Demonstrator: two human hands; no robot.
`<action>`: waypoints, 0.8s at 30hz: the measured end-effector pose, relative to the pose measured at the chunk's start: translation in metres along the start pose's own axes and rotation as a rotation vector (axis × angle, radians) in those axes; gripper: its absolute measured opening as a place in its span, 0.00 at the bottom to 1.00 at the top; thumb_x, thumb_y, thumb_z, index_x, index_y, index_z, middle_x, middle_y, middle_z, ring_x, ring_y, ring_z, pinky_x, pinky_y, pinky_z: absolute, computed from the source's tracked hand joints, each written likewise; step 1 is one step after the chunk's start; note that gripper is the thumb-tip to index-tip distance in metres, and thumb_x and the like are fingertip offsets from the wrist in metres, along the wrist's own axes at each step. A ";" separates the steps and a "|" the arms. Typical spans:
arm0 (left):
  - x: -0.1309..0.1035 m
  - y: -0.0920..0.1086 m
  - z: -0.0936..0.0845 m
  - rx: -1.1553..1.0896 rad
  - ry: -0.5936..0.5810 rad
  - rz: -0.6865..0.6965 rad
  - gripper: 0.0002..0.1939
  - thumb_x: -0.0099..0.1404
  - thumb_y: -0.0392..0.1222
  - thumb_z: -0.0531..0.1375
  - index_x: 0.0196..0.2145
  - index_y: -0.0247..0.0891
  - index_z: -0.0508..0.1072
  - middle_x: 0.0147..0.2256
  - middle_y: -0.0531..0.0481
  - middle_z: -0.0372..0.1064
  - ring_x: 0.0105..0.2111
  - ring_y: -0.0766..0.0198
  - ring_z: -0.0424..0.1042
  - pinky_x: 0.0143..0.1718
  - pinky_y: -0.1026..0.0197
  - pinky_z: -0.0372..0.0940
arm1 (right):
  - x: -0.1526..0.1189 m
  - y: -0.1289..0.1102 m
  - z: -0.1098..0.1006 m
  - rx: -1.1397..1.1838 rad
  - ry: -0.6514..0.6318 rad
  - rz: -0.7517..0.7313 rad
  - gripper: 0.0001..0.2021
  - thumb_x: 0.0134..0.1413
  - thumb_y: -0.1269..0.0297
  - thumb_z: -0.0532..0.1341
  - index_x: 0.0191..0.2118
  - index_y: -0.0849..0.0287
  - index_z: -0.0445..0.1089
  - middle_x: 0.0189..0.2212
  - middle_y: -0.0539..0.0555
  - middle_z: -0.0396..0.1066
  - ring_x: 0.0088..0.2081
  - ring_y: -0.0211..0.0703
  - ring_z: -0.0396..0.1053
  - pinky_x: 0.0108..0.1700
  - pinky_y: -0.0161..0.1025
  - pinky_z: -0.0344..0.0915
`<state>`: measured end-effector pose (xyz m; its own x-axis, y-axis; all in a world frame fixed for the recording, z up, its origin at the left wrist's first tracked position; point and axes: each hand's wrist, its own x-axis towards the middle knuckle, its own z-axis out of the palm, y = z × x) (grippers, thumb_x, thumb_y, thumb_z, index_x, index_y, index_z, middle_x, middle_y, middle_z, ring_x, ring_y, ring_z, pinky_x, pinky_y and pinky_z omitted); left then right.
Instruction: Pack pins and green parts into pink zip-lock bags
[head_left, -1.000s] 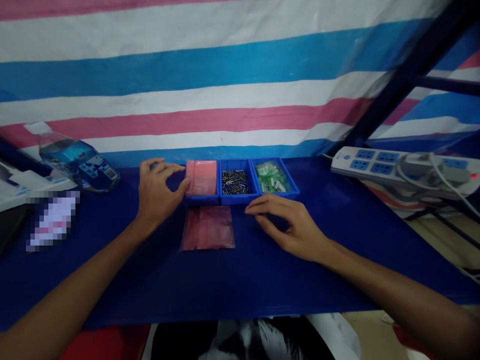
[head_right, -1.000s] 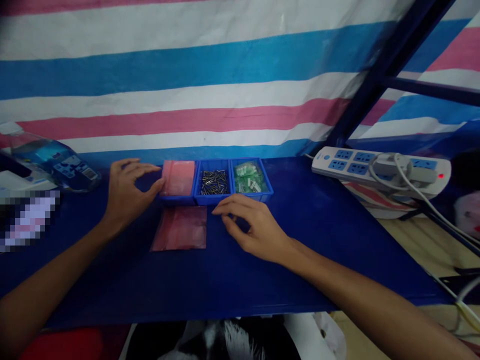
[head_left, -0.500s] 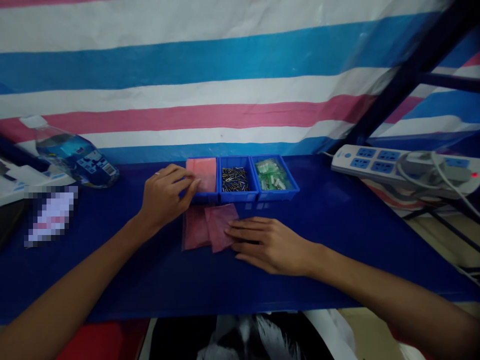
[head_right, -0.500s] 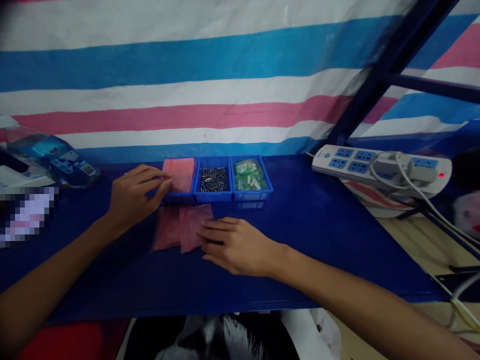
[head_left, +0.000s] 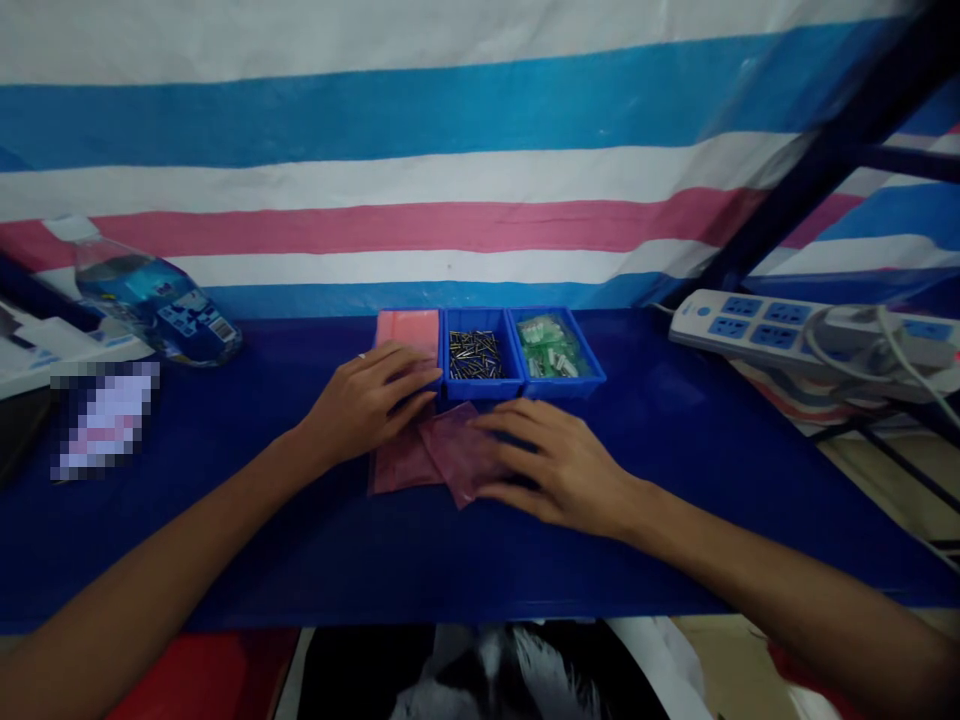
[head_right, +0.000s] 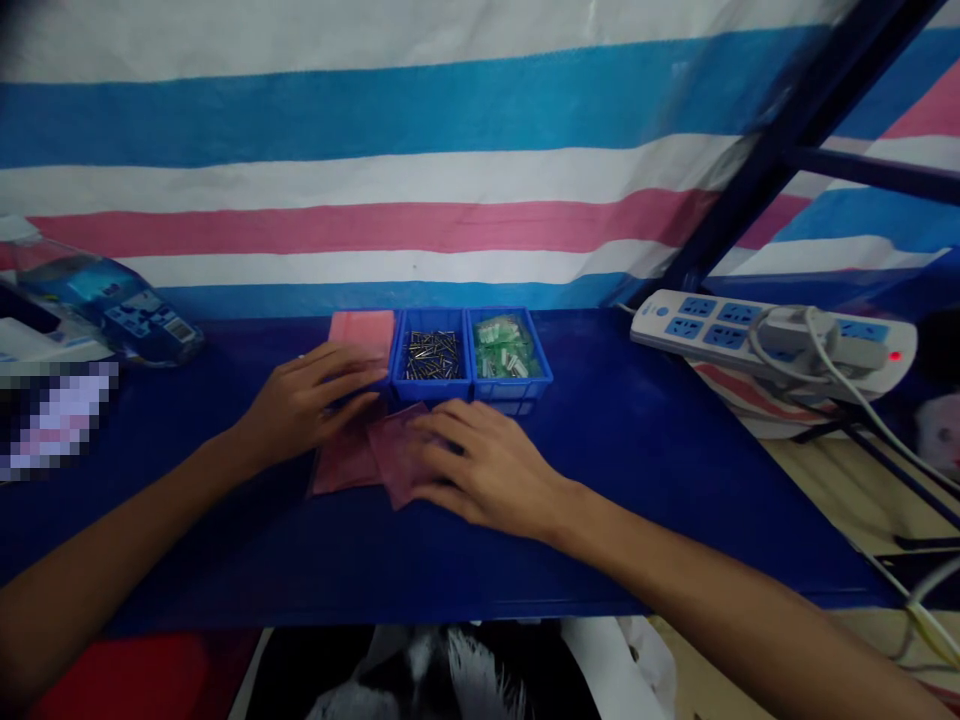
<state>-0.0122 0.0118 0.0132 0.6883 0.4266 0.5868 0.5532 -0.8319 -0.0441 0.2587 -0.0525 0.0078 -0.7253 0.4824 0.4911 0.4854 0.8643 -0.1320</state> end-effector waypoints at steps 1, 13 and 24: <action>0.000 0.001 0.004 -0.020 -0.015 -0.001 0.15 0.69 0.40 0.59 0.53 0.40 0.72 0.52 0.42 0.72 0.53 0.56 0.71 0.55 0.49 0.69 | 0.000 0.005 -0.002 -0.025 0.073 0.049 0.14 0.62 0.58 0.61 0.50 0.57 0.73 0.52 0.59 0.73 0.52 0.53 0.69 0.52 0.55 0.69; 0.007 0.006 0.030 -0.166 0.168 -0.034 0.10 0.68 0.35 0.60 0.46 0.39 0.78 0.48 0.45 0.76 0.44 0.61 0.78 0.49 0.55 0.74 | -0.009 0.065 0.010 -0.017 0.191 0.212 0.13 0.65 0.68 0.58 0.52 0.56 0.74 0.55 0.60 0.72 0.49 0.50 0.72 0.51 0.55 0.72; 0.002 0.001 0.023 -0.196 0.126 -0.007 0.11 0.67 0.36 0.62 0.47 0.41 0.77 0.47 0.48 0.76 0.50 0.59 0.72 0.50 0.50 0.71 | 0.002 0.025 0.009 -0.051 0.148 -0.059 0.18 0.59 0.58 0.64 0.53 0.59 0.73 0.53 0.60 0.72 0.55 0.54 0.66 0.54 0.55 0.67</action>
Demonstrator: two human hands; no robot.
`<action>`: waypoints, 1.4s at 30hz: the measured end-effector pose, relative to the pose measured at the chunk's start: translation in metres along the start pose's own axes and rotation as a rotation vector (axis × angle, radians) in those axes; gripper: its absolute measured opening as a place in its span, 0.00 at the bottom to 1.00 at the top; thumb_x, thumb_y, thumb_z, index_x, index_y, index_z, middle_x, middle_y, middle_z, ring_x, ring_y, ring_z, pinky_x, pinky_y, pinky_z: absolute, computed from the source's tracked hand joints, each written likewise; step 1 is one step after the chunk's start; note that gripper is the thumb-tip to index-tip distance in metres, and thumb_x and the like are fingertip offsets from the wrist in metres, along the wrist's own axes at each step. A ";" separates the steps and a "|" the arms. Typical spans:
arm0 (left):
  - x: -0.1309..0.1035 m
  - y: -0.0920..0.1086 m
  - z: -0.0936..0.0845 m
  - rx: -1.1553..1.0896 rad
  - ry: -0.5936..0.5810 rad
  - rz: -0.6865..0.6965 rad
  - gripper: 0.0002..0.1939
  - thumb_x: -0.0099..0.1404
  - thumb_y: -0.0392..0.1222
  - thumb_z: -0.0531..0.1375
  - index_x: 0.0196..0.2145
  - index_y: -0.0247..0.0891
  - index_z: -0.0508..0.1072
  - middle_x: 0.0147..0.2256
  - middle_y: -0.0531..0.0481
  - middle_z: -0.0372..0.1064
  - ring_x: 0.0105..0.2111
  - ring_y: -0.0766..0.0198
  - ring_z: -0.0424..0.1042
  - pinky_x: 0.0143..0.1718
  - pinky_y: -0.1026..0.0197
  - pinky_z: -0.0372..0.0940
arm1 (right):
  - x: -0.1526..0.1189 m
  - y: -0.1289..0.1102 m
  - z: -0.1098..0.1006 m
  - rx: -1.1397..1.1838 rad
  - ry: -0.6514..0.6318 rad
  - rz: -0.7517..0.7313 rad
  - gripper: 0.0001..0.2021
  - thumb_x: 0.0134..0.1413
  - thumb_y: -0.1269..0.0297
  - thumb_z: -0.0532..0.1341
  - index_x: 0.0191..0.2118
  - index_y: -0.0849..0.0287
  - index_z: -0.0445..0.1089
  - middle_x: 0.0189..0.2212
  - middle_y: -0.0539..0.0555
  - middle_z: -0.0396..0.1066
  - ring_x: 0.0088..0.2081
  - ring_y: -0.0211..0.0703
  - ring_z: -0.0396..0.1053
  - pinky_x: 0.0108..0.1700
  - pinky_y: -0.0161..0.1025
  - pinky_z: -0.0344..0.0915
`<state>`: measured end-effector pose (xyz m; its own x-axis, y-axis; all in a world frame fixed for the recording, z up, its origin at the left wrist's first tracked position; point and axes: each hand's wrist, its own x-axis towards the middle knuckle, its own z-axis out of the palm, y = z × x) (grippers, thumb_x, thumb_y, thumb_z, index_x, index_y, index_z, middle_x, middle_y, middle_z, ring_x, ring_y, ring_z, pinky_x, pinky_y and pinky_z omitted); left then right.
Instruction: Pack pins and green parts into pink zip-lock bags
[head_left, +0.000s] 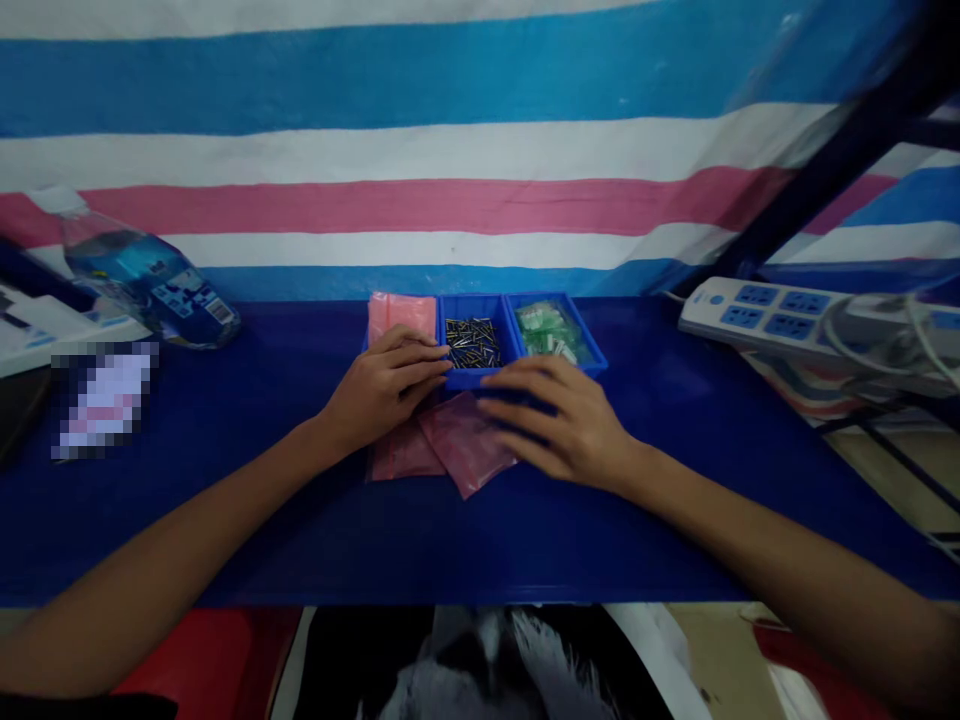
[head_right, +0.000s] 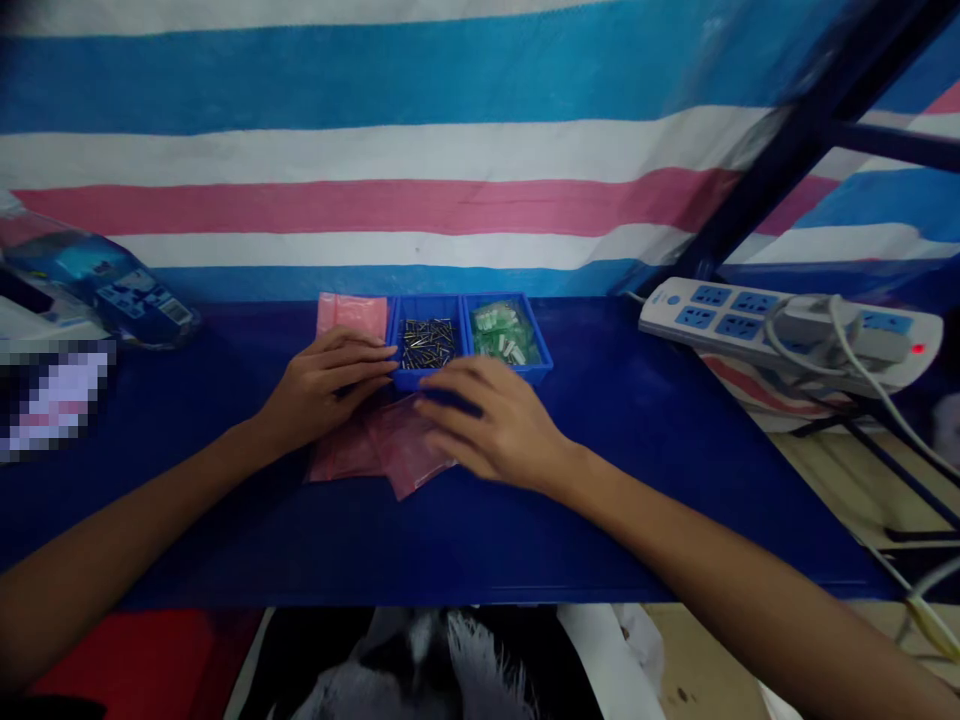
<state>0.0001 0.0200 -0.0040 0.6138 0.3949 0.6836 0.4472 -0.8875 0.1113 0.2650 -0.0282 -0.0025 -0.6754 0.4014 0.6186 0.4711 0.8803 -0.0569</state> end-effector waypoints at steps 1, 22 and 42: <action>-0.001 0.000 -0.001 -0.003 -0.004 0.001 0.12 0.66 0.35 0.62 0.47 0.40 0.76 0.48 0.47 0.76 0.51 0.58 0.70 0.52 0.49 0.70 | 0.001 -0.008 0.001 0.036 -0.073 -0.059 0.22 0.58 0.53 0.64 0.54 0.61 0.72 0.52 0.60 0.73 0.54 0.54 0.67 0.52 0.54 0.68; 0.020 0.042 -0.034 -1.358 -0.214 -0.573 0.54 0.56 0.82 0.35 0.63 0.41 0.62 0.57 0.38 0.67 0.56 0.42 0.69 0.51 0.40 0.68 | 0.010 -0.038 -0.030 1.029 0.378 0.542 0.10 0.59 0.76 0.62 0.43 0.57 0.74 0.31 0.51 0.79 0.30 0.42 0.79 0.28 0.37 0.77; 0.021 0.032 -0.039 -1.049 0.241 -0.753 0.22 0.59 0.38 0.69 0.51 0.41 0.74 0.33 0.52 0.78 0.26 0.65 0.75 0.28 0.62 0.74 | 0.010 -0.017 -0.023 1.069 0.669 0.913 0.15 0.49 0.69 0.71 0.44 0.55 0.74 0.29 0.47 0.77 0.28 0.37 0.77 0.26 0.30 0.73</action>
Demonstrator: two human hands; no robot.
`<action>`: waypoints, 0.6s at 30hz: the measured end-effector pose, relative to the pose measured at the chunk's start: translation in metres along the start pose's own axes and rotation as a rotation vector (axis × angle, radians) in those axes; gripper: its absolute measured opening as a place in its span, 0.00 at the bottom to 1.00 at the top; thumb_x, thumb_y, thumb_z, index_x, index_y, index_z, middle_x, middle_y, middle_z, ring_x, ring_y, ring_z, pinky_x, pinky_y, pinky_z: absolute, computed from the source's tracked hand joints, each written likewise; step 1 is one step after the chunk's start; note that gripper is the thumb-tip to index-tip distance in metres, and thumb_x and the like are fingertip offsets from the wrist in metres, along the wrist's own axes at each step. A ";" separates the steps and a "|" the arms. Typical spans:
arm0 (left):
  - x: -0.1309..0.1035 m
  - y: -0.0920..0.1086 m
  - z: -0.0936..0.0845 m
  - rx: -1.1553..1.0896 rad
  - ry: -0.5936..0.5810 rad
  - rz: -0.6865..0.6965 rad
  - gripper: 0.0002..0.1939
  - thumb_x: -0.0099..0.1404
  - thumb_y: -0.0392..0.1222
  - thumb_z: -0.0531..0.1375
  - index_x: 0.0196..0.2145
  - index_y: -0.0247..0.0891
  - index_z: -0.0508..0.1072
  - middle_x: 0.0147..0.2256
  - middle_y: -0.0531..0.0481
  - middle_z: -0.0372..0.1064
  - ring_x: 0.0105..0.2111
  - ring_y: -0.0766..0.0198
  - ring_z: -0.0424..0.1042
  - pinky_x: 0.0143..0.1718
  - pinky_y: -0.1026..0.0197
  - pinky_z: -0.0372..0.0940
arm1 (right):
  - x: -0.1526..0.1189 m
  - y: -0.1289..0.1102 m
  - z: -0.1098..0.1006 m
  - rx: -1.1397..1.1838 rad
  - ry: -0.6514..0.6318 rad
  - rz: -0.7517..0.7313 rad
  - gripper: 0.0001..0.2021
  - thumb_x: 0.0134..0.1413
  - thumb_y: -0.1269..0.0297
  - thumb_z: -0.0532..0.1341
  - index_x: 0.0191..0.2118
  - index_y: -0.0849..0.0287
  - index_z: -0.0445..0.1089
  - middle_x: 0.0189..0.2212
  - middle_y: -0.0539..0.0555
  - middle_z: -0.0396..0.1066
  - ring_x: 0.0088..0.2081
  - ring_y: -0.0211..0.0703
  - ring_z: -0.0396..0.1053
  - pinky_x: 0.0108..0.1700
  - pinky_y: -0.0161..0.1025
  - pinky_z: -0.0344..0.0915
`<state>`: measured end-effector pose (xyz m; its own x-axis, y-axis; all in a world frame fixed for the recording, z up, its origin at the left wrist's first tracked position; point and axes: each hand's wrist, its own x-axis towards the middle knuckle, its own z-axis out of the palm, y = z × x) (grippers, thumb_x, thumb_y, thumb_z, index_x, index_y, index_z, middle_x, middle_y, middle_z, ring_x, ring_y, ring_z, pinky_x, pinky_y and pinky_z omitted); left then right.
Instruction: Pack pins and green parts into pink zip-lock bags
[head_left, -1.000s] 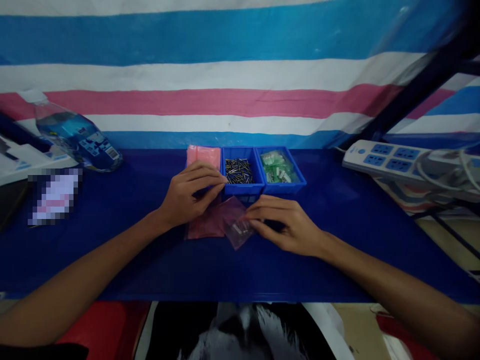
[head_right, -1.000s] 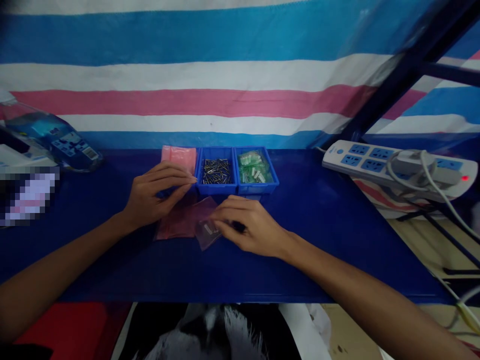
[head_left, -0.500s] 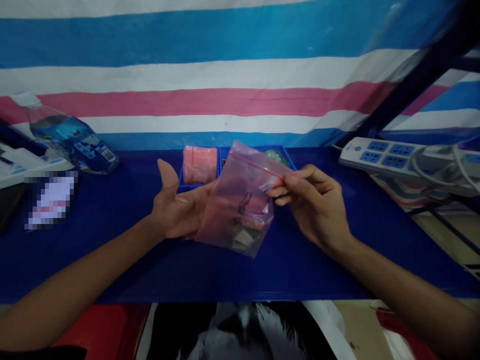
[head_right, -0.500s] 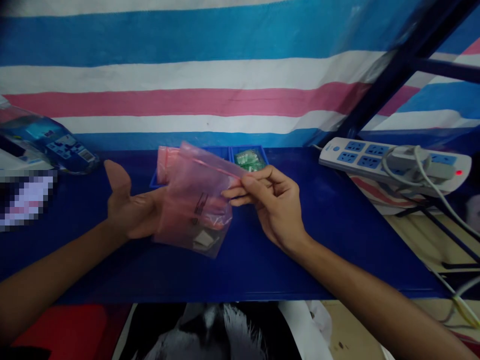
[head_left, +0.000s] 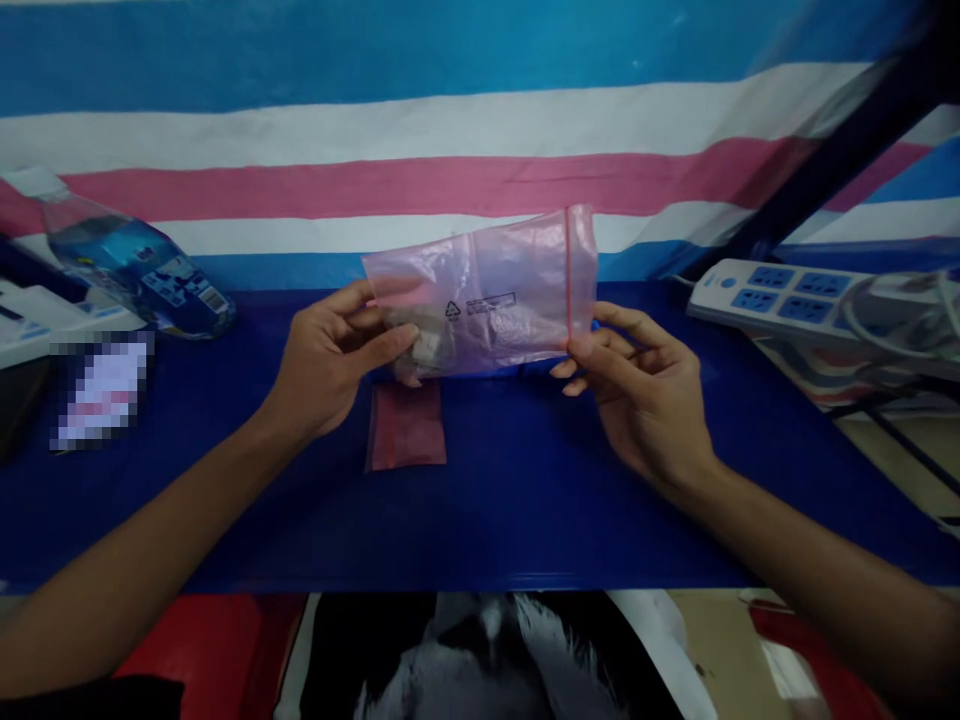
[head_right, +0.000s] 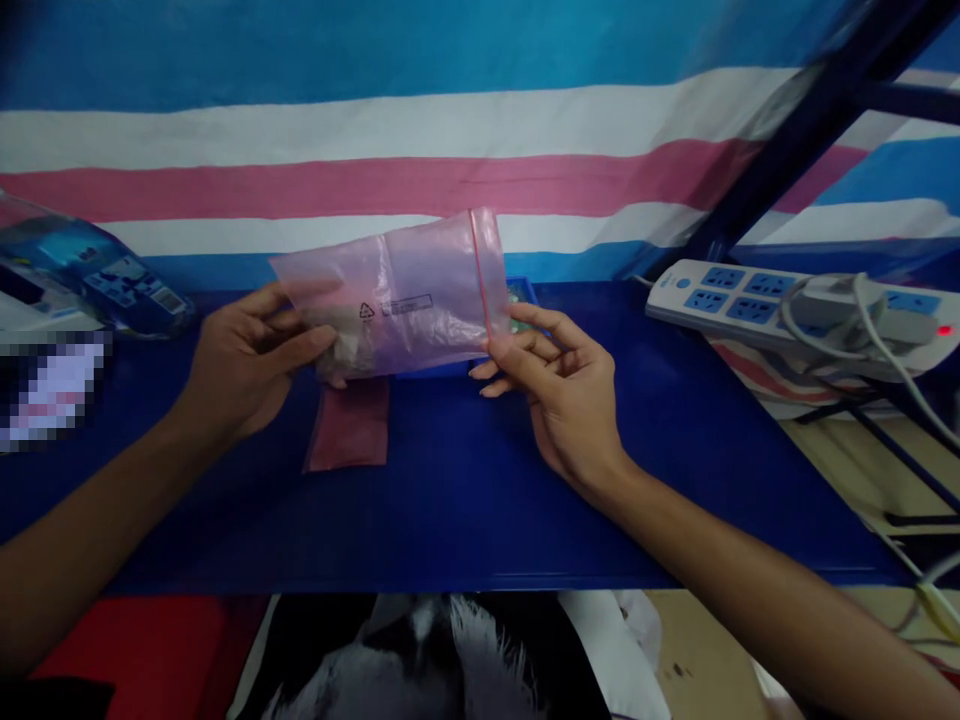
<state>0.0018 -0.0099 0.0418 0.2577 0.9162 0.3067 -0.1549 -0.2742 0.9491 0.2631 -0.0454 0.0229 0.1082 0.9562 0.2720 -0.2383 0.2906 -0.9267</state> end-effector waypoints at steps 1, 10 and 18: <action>0.000 0.001 0.000 0.038 0.014 0.018 0.20 0.59 0.39 0.69 0.50 0.41 0.75 0.33 0.52 0.77 0.25 0.65 0.74 0.27 0.61 0.74 | 0.000 0.000 0.000 -0.022 -0.012 -0.010 0.14 0.49 0.69 0.71 0.44 0.56 0.74 0.29 0.48 0.77 0.27 0.37 0.76 0.25 0.31 0.72; 0.002 -0.011 -0.001 0.110 0.141 0.073 0.14 0.53 0.38 0.72 0.39 0.39 0.78 0.32 0.52 0.76 0.29 0.65 0.76 0.32 0.60 0.77 | 0.001 -0.001 -0.003 -0.081 -0.059 -0.085 0.03 0.57 0.64 0.65 0.35 0.53 0.78 0.30 0.50 0.74 0.30 0.40 0.73 0.24 0.35 0.68; -0.008 -0.021 0.005 0.123 0.039 -0.032 0.16 0.59 0.49 0.69 0.41 0.38 0.77 0.38 0.47 0.78 0.37 0.59 0.78 0.35 0.61 0.75 | -0.006 -0.001 -0.002 -0.413 -0.473 -0.111 0.11 0.63 0.61 0.61 0.49 0.48 0.77 0.51 0.53 0.74 0.59 0.50 0.64 0.55 0.49 0.68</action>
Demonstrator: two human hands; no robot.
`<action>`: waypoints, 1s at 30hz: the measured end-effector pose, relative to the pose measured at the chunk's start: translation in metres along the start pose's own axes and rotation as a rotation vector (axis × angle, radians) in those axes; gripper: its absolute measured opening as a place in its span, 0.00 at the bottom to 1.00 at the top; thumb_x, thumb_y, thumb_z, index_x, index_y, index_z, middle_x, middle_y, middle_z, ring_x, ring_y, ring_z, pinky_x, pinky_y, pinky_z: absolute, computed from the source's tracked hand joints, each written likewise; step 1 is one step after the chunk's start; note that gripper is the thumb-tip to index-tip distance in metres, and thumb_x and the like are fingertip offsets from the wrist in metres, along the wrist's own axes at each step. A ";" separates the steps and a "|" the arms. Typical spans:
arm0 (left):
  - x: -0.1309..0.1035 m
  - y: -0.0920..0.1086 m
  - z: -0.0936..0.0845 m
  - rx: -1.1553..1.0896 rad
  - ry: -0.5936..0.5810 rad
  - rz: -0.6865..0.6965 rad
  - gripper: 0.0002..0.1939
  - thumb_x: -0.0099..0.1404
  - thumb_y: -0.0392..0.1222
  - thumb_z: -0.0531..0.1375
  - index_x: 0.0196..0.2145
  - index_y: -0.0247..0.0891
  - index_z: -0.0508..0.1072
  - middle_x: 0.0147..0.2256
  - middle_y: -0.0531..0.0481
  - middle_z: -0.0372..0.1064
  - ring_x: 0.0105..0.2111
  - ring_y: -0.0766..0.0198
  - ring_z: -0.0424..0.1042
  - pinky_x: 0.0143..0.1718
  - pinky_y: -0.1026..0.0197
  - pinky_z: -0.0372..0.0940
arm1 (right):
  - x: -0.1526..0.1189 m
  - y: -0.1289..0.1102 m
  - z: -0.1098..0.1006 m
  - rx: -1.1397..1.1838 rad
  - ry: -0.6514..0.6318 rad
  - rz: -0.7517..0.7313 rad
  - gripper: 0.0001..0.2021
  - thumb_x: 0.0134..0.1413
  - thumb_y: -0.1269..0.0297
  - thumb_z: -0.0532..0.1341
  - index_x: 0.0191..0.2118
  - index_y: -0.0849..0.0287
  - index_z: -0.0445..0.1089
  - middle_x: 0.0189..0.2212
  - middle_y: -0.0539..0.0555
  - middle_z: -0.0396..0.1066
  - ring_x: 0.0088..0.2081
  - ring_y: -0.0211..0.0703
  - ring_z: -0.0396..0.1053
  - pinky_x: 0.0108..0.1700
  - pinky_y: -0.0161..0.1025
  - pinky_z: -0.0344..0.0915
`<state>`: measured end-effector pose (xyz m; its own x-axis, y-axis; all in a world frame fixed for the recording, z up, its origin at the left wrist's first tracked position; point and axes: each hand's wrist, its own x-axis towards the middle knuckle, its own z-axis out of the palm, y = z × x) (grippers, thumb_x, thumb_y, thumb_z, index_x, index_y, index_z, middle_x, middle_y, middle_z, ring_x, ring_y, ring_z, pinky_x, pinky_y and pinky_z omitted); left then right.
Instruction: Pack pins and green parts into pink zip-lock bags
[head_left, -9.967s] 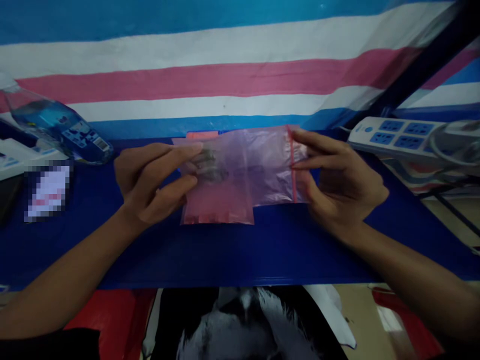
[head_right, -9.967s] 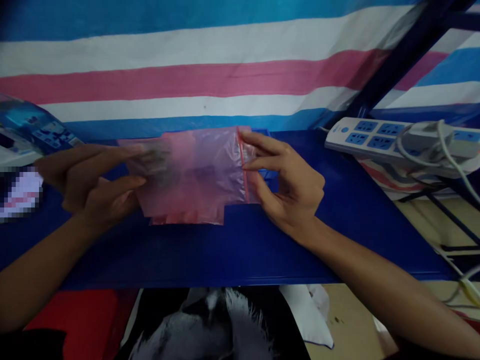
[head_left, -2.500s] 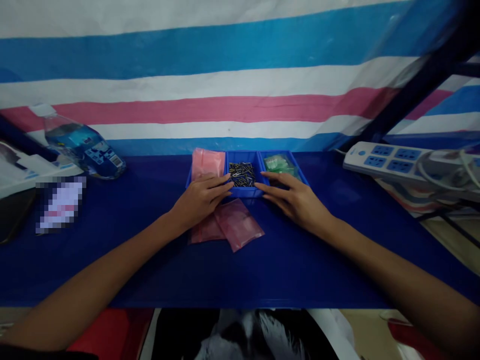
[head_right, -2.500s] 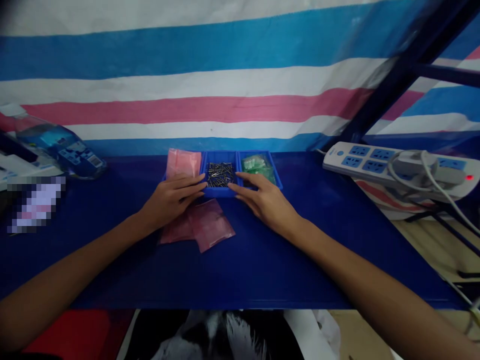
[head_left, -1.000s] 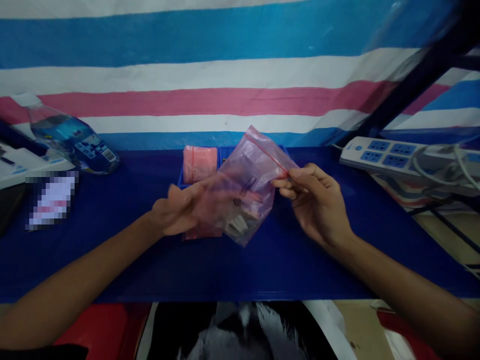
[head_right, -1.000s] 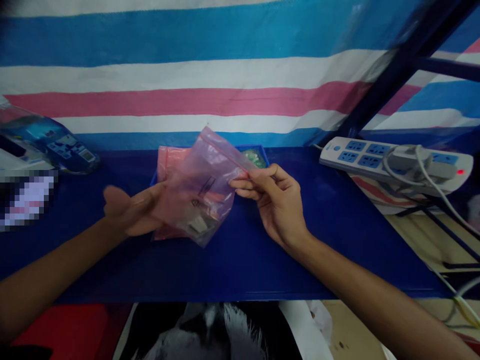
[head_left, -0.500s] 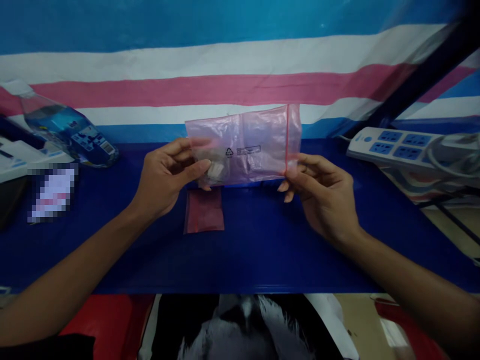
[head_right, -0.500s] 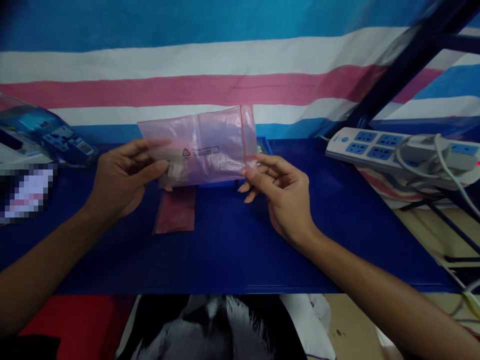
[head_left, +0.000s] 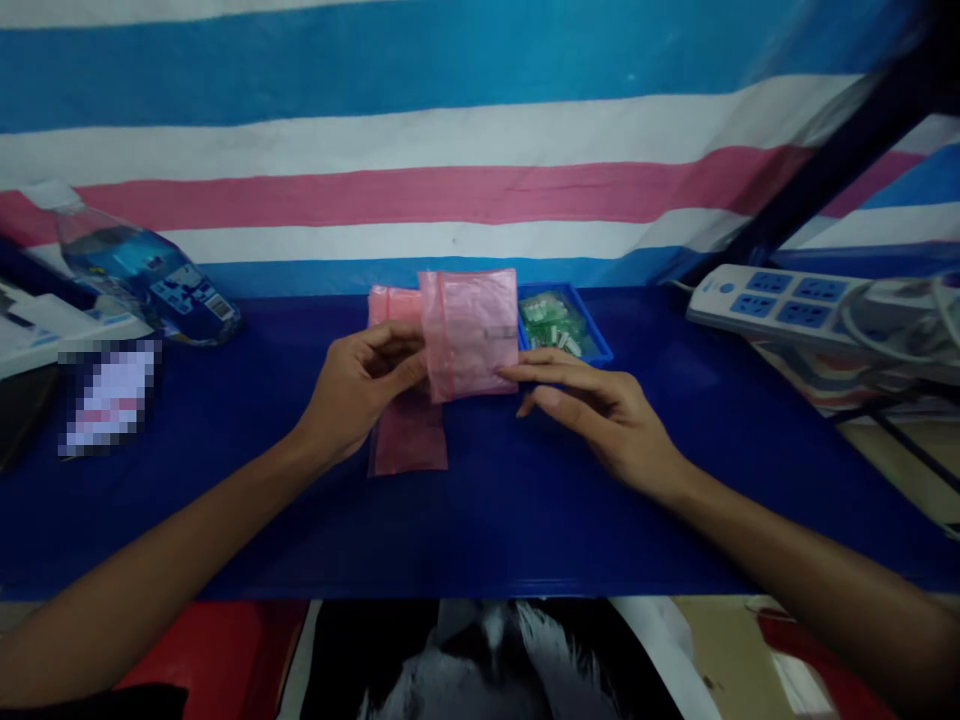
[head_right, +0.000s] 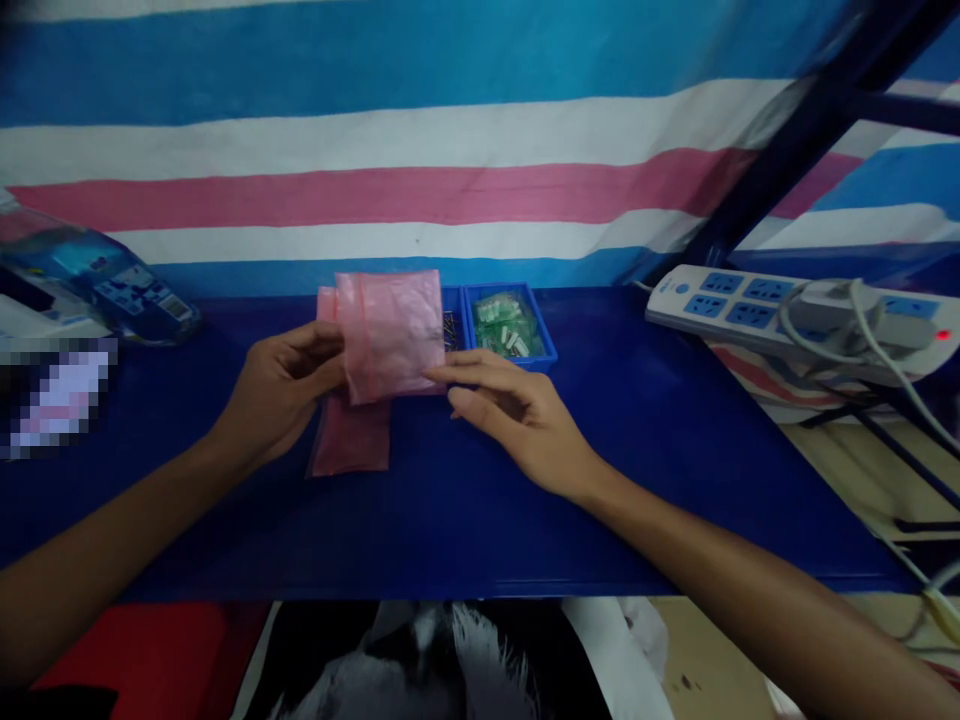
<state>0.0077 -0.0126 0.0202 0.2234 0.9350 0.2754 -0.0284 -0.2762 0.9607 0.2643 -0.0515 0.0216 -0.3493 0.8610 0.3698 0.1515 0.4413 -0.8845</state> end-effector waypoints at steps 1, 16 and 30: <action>-0.001 0.001 0.001 -0.005 -0.019 -0.013 0.16 0.62 0.51 0.66 0.42 0.38 0.77 0.38 0.46 0.78 0.36 0.59 0.78 0.34 0.61 0.74 | 0.000 0.000 0.000 -0.033 -0.005 0.003 0.13 0.62 0.62 0.62 0.51 0.48 0.75 0.51 0.52 0.74 0.58 0.49 0.66 0.53 0.47 0.69; 0.035 0.007 -0.058 0.629 0.211 0.170 0.29 0.57 0.45 0.69 0.56 0.41 0.71 0.28 0.51 0.76 0.29 0.61 0.74 0.36 0.57 0.71 | -0.009 0.010 0.023 -0.583 -0.449 -0.446 0.21 0.64 0.65 0.57 0.61 0.58 0.66 0.63 0.64 0.60 0.63 0.53 0.59 0.60 0.58 0.62; 0.024 0.001 -0.046 1.267 -0.223 0.682 0.11 0.67 0.40 0.59 0.44 0.45 0.78 0.49 0.48 0.75 0.49 0.55 0.73 0.47 0.53 0.69 | -0.013 0.020 0.038 -0.809 -0.467 -0.622 0.16 0.67 0.61 0.55 0.51 0.65 0.73 0.52 0.60 0.75 0.56 0.49 0.70 0.57 0.49 0.65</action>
<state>-0.0322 0.0199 0.0292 0.6656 0.5239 0.5316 0.6461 -0.7610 -0.0589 0.2368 -0.0629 -0.0118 -0.8603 0.3291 0.3893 0.3265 0.9422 -0.0750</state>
